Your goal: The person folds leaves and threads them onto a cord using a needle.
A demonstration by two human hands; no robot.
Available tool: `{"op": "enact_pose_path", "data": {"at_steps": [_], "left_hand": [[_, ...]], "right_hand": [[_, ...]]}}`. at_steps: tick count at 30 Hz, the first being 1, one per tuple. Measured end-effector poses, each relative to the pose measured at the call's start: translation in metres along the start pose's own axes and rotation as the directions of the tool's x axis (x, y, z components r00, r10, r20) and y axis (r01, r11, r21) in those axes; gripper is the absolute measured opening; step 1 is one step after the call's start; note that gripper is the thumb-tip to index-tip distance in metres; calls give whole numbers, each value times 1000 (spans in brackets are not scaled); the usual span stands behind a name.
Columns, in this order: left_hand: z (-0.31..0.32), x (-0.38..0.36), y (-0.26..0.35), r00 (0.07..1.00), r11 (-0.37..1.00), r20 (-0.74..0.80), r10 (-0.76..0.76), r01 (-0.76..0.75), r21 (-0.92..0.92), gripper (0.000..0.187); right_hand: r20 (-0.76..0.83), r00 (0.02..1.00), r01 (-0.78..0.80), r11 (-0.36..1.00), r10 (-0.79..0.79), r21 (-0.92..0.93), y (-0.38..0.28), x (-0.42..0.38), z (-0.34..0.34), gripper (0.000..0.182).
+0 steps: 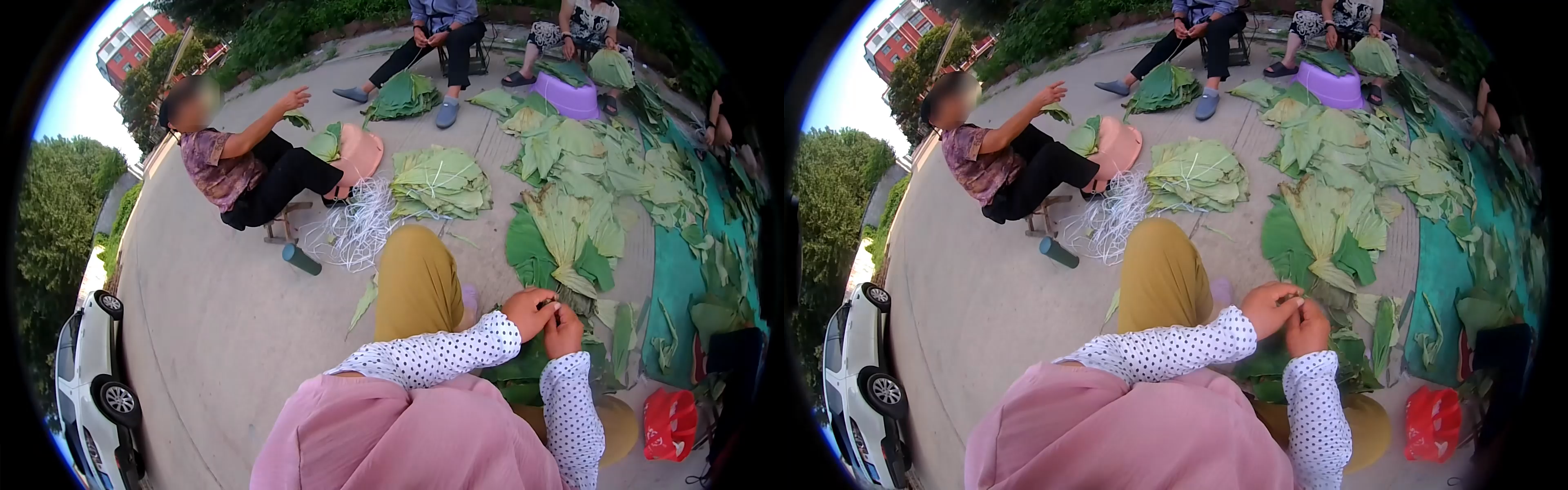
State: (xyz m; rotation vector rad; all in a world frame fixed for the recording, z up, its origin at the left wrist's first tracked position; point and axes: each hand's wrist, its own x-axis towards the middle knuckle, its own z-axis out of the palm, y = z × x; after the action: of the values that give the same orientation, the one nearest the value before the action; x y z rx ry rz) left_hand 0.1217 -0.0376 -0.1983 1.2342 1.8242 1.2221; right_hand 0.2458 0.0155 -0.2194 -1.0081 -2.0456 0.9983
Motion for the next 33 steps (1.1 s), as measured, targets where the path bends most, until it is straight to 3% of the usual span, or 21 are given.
{"op": "enact_pose_path", "data": {"at_steps": [1,3,4,5,6,7,9,10,15,17,21,24,29,31,32,33], "left_hand": [[1,0,1,1000,1000,0,0,0,0,25],[3,1,2,1000,972,-9,-11,9,-236,28],[4,4,1,1000,972,-11,-10,7,-235,28],[5,9,-1,983,860,-2,-184,160,-484,29],[5,12,-6,938,663,53,-343,282,-694,29],[2,13,-14,937,662,52,-344,281,-694,29],[-5,13,-25,972,918,159,-173,218,-331,27],[-6,12,-22,936,857,255,-241,329,-397,21],[-4,13,-34,923,807,294,-250,366,-463,18],[-5,14,-33,928,820,288,-237,350,-452,16],[-6,14,-31,933,799,285,-218,338,-497,14],[-7,13,-27,944,832,242,-223,314,-457,13],[-2,11,-27,980,905,100,-173,198,-377,13],[-3,9,-25,997,976,35,-68,73,-207,11],[-5,8,-26,996,974,51,-67,77,-211,11],[-8,6,-22,999,992,37,-29,34,-120,12]], "right_hand": [[0,1000,1,1000,-1,0,12,0,2,9],[-17,998,-55,972,61,228,25,2,4,10],[-17,996,-86,963,93,254,21,1,0,11],[-16,996,-83,963,91,254,19,2,-3,11],[9,988,-149,923,156,356,17,2,-5,11],[41,975,-213,867,218,451,17,2,-6,11],[56,977,-209,867,206,453,23,2,-6,9],[77,981,-194,865,179,463,22,2,-7,8],[76,988,-153,881,134,447,30,3,-7,6],[-16,993,115,961,-115,253,34,8,-9,5],[-31,986,167,969,-164,181,33,9,-11,5],[48,998,32,989,-39,142,19,9,-17,5],[138,979,-195,886,149,422,13,9,-19,18],[159,971,-232,859,178,456,17,9,-19,21],[176,962,-270,831,210,486,22,7,-21,24],[126,981,-188,879,147,439,32,8,-15,26]]}}
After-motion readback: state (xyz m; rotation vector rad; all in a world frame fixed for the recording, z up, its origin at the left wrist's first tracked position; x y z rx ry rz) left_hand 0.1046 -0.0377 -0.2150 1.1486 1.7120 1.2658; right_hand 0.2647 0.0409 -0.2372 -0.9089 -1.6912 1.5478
